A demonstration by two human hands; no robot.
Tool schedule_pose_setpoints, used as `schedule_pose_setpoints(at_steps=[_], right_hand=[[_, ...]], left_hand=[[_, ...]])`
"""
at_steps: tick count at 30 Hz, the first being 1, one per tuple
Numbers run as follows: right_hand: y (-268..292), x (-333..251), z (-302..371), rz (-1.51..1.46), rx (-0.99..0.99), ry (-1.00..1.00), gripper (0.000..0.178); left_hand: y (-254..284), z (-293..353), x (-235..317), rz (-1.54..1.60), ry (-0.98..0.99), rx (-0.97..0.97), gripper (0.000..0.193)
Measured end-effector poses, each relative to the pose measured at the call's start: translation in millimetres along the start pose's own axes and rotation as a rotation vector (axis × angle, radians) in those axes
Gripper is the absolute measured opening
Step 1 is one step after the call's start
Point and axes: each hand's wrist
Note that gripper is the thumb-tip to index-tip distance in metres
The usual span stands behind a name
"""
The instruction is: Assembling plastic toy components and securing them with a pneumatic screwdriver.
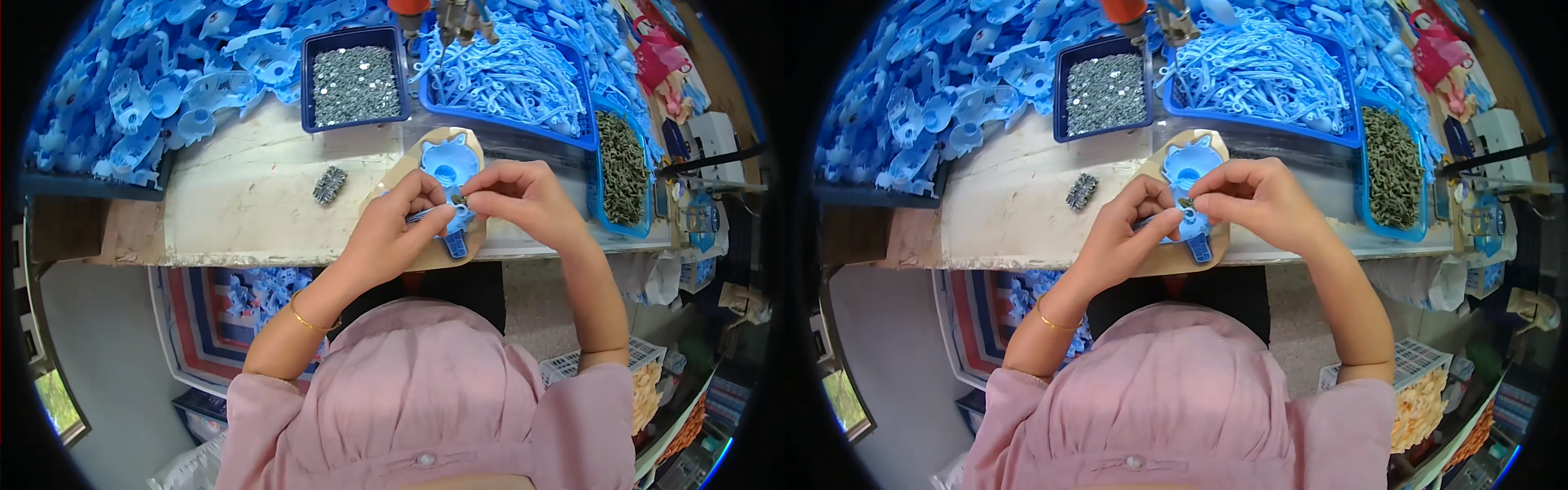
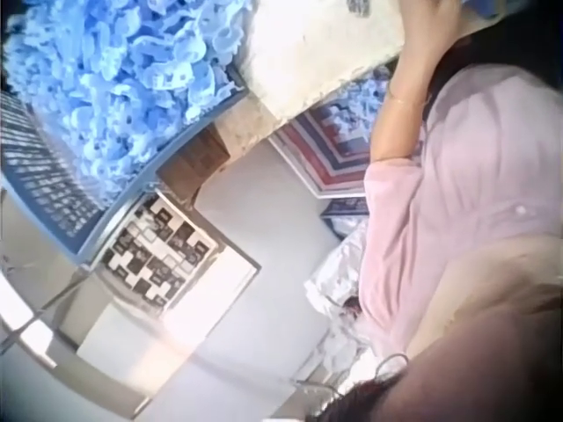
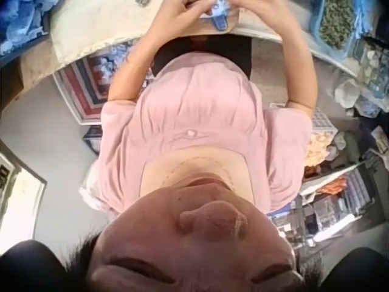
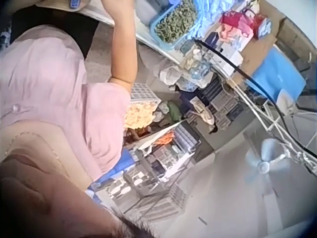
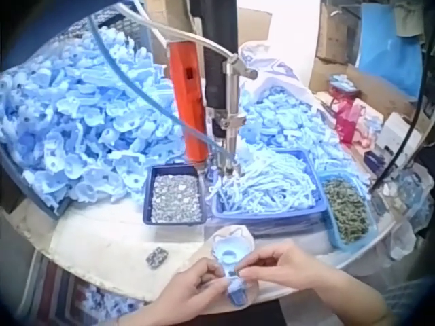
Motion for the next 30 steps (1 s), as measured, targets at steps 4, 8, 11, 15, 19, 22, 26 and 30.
schedule_pose_setpoints(at_steps=[4,8,11,15,19,22,26,30], right_hand=[[-5.8,-2.6,-5.4,0.015,-0.054,0.022,0.017],[-15.2,-2.1,-5.2,0.117,-0.050,0.039,0.017],[-17.6,-7.6,-5.7,0.257,-0.070,0.039,0.017],[-11.3,-11.4,-8.2,0.227,-0.153,-0.008,0.016],[-6.1,-6.7,-10.5,-0.001,-0.281,-0.032,0.016],[-23.2,-0.3,-8.3,0.055,-0.180,0.122,0.020],[-33.6,3.0,-1.7,0.144,-0.071,0.160,0.032],[-18.3,20.1,-8.7,0.113,0.022,0.052,0.033]], left_hand=[[3.0,3.2,-3.4,-0.083,-0.031,0.023,0.021],[0.6,7.0,-6.1,-0.272,-0.131,0.149,0.023],[-1.5,11.7,3.8,-0.495,-0.112,0.229,0.025],[-0.8,13.3,-1.5,-0.509,-0.149,0.240,0.027],[7.0,15.3,2.1,-0.324,-0.036,0.069,0.024],[10.8,14.9,0.4,-0.303,0.006,0.064,0.024],[19.0,14.6,-9.4,-0.499,-0.211,0.168,0.030],[34.7,13.1,-8.6,-0.783,-0.407,0.421,0.057]])
Point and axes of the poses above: each hand's wrist, its own z-axis away from the middle knuckle, its own y-axis out of the back of the hand, x = y × z, and after that the axes turned 13 degrees about y, right-handed
